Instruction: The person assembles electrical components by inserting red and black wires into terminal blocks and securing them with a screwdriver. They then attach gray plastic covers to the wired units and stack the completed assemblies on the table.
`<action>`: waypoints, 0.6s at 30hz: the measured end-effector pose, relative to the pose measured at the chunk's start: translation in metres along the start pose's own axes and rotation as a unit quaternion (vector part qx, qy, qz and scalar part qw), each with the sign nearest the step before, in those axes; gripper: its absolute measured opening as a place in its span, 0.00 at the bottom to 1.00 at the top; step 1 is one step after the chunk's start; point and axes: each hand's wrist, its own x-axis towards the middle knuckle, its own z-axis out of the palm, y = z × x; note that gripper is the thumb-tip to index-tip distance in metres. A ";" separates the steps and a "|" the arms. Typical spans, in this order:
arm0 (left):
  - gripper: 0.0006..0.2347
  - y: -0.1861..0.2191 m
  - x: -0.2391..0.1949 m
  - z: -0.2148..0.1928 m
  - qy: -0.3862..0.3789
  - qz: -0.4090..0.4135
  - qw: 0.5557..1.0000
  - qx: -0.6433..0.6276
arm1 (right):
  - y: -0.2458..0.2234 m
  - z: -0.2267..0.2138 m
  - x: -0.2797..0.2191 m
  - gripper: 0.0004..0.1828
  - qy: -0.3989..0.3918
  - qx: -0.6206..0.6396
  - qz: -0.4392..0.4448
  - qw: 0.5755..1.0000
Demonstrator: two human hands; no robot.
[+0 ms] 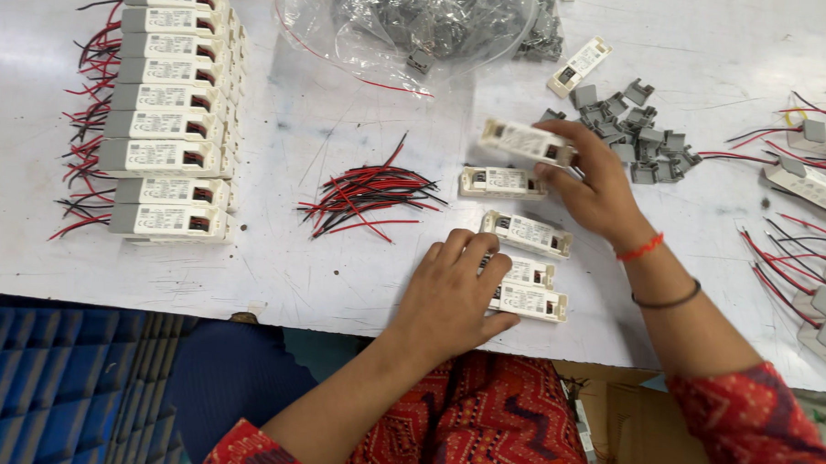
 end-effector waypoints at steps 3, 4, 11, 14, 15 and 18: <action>0.27 -0.001 -0.001 -0.001 0.015 0.002 1.000 0.012 | -0.003 0.001 0.016 0.24 -0.071 -0.053 -0.035 0.995; 0.28 -0.002 0.000 -0.001 0.025 0.002 1.000 0.014 | -0.003 -0.002 0.017 0.23 -0.082 -0.087 -0.105 0.987; 0.40 -0.004 0.002 0.006 0.047 0.002 0.999 -0.001 | -0.007 0.000 -0.014 0.21 0.027 -0.016 0.040 0.999; 0.46 -0.011 0.015 0.010 0.065 -0.097 0.989 -0.092 | -0.020 0.005 -0.045 0.36 0.153 0.324 0.058 0.932; 0.47 -0.019 0.023 0.009 0.078 -0.111 0.980 -0.144 | -0.024 0.009 -0.056 0.41 0.162 0.338 0.076 0.924; 0.48 -0.040 0.053 0.014 0.093 -0.139 0.955 -0.245 | -0.034 0.024 -0.081 0.53 0.180 0.375 0.114 0.902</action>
